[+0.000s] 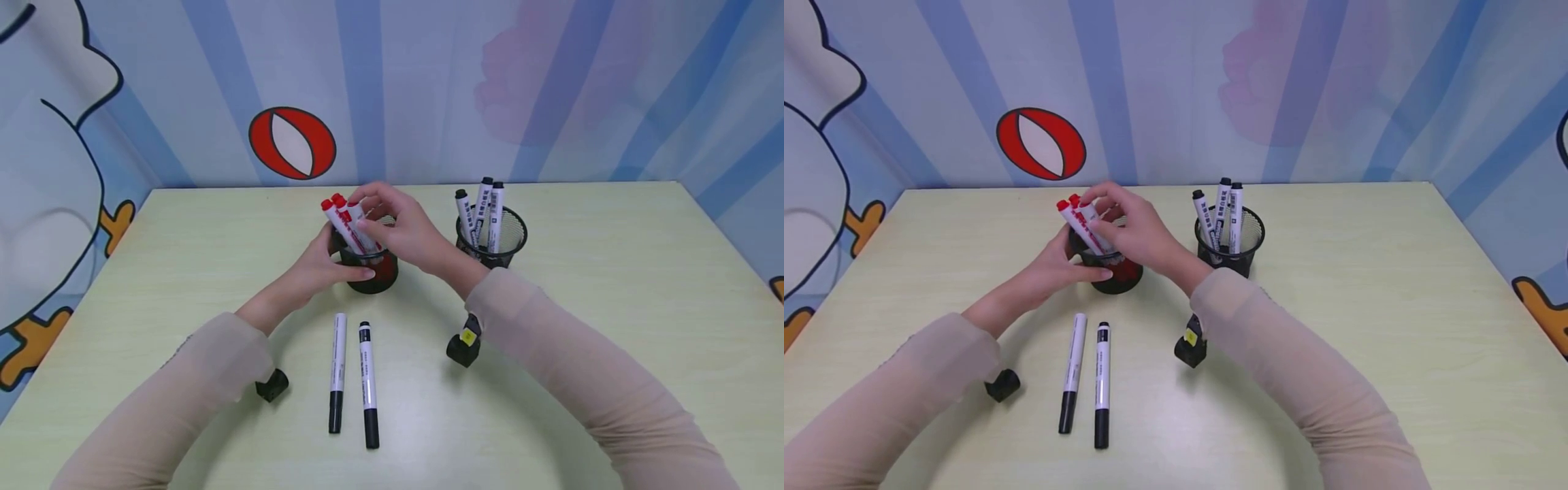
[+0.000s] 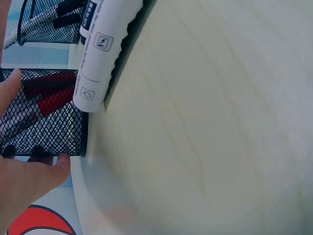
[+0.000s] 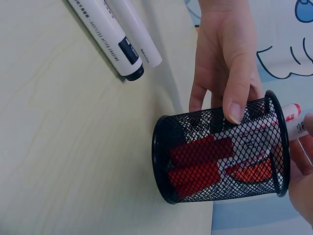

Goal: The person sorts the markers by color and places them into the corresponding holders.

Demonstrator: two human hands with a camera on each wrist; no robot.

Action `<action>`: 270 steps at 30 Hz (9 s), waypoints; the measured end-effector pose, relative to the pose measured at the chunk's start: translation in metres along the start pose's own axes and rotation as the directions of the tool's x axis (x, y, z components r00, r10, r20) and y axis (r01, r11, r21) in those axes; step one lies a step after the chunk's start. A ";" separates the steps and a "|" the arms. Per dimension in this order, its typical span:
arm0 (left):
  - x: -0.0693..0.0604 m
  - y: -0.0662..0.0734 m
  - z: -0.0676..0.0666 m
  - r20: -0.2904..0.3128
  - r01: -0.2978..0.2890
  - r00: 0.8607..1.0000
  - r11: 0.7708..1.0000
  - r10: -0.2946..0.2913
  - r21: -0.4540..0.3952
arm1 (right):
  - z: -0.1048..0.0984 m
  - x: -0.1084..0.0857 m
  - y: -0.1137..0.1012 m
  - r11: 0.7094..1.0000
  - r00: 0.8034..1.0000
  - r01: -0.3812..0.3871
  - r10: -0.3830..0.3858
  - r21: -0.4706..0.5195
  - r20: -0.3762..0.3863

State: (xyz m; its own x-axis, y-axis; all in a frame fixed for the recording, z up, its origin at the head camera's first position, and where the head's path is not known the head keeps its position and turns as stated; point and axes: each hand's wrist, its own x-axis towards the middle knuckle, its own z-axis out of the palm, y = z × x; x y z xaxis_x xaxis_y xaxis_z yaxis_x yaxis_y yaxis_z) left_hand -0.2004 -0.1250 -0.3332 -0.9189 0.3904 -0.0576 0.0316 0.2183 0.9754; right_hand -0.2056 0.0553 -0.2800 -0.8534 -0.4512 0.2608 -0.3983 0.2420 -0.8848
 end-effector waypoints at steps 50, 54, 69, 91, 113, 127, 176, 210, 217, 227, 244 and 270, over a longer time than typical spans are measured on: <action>-0.004 0.010 -0.006 0.002 0.087 0.996 0.993 -0.087 0.080 | -0.058 -0.022 -0.038 0.992 0.991 0.101 -0.107 -0.071 -0.079; -0.008 0.009 -0.013 0.010 0.099 0.995 0.987 -0.101 0.126 | -0.071 -0.031 -0.039 0.992 0.989 0.104 -0.112 -0.077 -0.101; -0.035 0.001 -0.033 0.019 0.149 0.987 0.956 -0.159 0.254 | -0.108 -0.072 -0.015 0.994 0.990 0.033 -0.046 -0.100 -0.134; -0.070 0.008 -0.023 0.115 0.160 0.970 0.918 -0.215 0.362 | -0.133 -0.097 0.035 0.973 0.969 -0.163 0.126 -0.167 -0.213; -0.075 0.009 -0.007 -0.002 0.285 0.945 0.823 -0.326 0.491 | -0.135 -0.105 0.067 0.974 0.973 -0.215 0.207 -0.077 -0.104; -0.074 0.010 0.002 -0.104 0.382 0.906 0.686 -0.411 0.619 | -0.127 -0.104 0.075 0.968 0.966 -0.249 0.250 0.027 -0.067; -0.064 0.006 0.027 -0.103 0.267 0.953 0.634 -0.284 0.725 | -0.118 -0.101 0.085 0.948 0.942 -0.317 0.318 0.024 -0.108; -0.058 0.004 0.024 0.057 0.132 0.973 0.741 -0.224 0.659 | -0.118 -0.101 0.081 0.933 0.928 -0.359 0.359 0.018 -0.096; -0.060 0.012 0.029 0.072 0.118 0.976 0.774 -0.207 0.622 | -0.119 -0.100 0.083 0.933 0.929 -0.359 0.360 0.034 -0.084; -0.058 0.023 0.037 0.124 0.074 0.976 0.814 -0.176 0.577 | -0.120 -0.100 0.083 0.932 0.930 -0.360 0.362 0.038 -0.073; -0.046 0.032 0.052 0.218 -0.022 0.971 0.878 -0.095 0.479 | -0.120 -0.102 0.083 0.926 0.927 -0.370 0.374 0.077 -0.034; -0.027 0.064 0.060 0.143 -0.074 0.989 0.957 0.035 0.279 | -0.121 -0.101 0.085 0.928 0.929 -0.365 0.368 0.067 -0.033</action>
State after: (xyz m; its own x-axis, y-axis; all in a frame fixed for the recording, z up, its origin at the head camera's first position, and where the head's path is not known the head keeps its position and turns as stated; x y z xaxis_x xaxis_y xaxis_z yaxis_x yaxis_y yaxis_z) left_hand -0.1500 -0.0684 -0.2820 -0.8515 0.5216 -0.0530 0.2085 0.4297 0.8785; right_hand -0.1940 0.2252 -0.3351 -0.9507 -0.3020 -0.0705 -0.0355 0.3318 -0.9427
